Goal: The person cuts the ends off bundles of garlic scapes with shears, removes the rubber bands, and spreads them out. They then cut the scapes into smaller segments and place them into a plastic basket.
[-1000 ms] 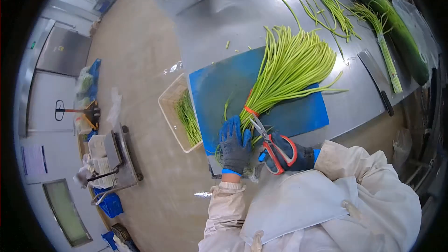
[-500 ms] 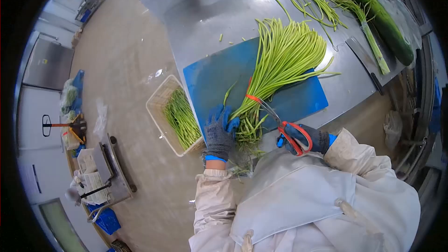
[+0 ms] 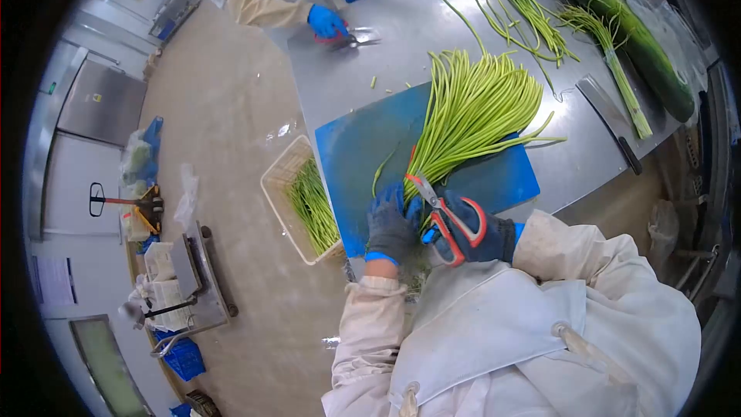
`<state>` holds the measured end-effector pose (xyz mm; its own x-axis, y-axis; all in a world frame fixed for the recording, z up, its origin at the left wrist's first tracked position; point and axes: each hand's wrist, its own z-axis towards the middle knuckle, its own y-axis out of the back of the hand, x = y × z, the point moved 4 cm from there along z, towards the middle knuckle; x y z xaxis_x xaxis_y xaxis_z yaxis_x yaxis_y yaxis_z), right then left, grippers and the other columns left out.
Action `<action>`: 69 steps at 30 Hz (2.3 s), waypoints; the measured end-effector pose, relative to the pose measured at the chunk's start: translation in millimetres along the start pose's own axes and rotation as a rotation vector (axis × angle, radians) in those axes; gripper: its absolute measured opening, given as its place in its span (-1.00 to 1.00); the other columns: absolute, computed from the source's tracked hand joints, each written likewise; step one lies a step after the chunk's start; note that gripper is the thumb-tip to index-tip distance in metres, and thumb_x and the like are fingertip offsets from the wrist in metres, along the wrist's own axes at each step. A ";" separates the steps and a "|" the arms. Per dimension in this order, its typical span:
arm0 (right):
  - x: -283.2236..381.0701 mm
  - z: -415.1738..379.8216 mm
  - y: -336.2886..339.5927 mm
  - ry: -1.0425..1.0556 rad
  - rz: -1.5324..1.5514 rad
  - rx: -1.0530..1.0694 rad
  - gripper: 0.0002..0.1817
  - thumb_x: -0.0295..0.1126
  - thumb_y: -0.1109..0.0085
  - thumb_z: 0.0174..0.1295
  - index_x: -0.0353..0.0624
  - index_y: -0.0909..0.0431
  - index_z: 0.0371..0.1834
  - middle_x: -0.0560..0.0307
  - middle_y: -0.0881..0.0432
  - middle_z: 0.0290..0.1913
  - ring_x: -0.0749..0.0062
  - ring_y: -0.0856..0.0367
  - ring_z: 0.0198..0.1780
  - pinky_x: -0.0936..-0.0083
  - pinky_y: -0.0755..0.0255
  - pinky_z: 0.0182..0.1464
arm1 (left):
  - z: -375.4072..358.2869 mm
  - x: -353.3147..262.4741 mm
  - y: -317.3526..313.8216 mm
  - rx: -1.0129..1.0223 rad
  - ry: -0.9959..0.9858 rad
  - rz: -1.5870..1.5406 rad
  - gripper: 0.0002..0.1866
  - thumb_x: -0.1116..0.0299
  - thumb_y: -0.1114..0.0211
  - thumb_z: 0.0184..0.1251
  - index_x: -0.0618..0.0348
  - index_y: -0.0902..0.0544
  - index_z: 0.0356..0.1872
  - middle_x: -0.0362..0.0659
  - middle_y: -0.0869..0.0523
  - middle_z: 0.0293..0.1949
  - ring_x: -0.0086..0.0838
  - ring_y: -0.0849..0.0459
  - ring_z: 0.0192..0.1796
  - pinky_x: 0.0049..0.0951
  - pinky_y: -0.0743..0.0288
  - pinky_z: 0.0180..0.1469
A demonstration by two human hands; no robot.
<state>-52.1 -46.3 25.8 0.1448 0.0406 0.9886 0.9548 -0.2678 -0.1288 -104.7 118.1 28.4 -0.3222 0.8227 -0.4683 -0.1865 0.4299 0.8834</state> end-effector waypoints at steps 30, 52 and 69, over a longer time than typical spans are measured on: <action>-80.6 42.5 -62.8 0.079 -0.108 -0.878 -0.52 -0.16 -0.09 0.24 -0.25 -0.36 0.12 -0.08 -0.56 -0.07 0.21 -0.56 -0.10 0.41 -0.41 -0.10 | -40.4 7.8 -44.1 -0.210 -0.090 0.186 -0.40 0.19 0.01 0.27 0.06 -0.16 0.35 -0.12 -0.32 0.25 -0.29 -0.30 0.26 -0.14 -0.10 0.28; -20.3 36.3 -67.6 -0.101 0.805 -0.717 -0.81 -0.49 -0.18 0.06 -0.22 -0.45 -0.26 0.17 -0.52 -0.40 0.49 -0.53 -0.37 0.51 -0.45 -0.30 | -44.6 -5.4 -24.0 -0.214 -0.201 0.092 -0.35 0.16 -0.07 0.17 0.16 -0.21 0.30 -0.03 -0.38 0.18 -0.20 -0.32 0.22 -0.08 -0.13 0.22; -29.5 15.5 -50.4 -0.351 0.134 -0.621 -0.75 -0.33 -0.17 0.10 -0.23 -0.42 -0.24 0.15 -0.47 -0.40 0.47 -0.50 -0.36 0.48 -0.40 -0.34 | -40.3 -6.1 -35.6 -0.179 -0.188 0.251 -0.35 0.13 -0.04 0.21 0.20 -0.19 0.31 0.02 -0.38 0.18 -0.17 -0.34 0.20 -0.11 -0.14 0.21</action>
<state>-100.4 -19.1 2.0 0.4248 0.2478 0.8707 0.6146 -0.7851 -0.0764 -133.6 82.8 -0.8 -0.2057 0.9555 -0.2112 -0.2883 0.1471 0.9462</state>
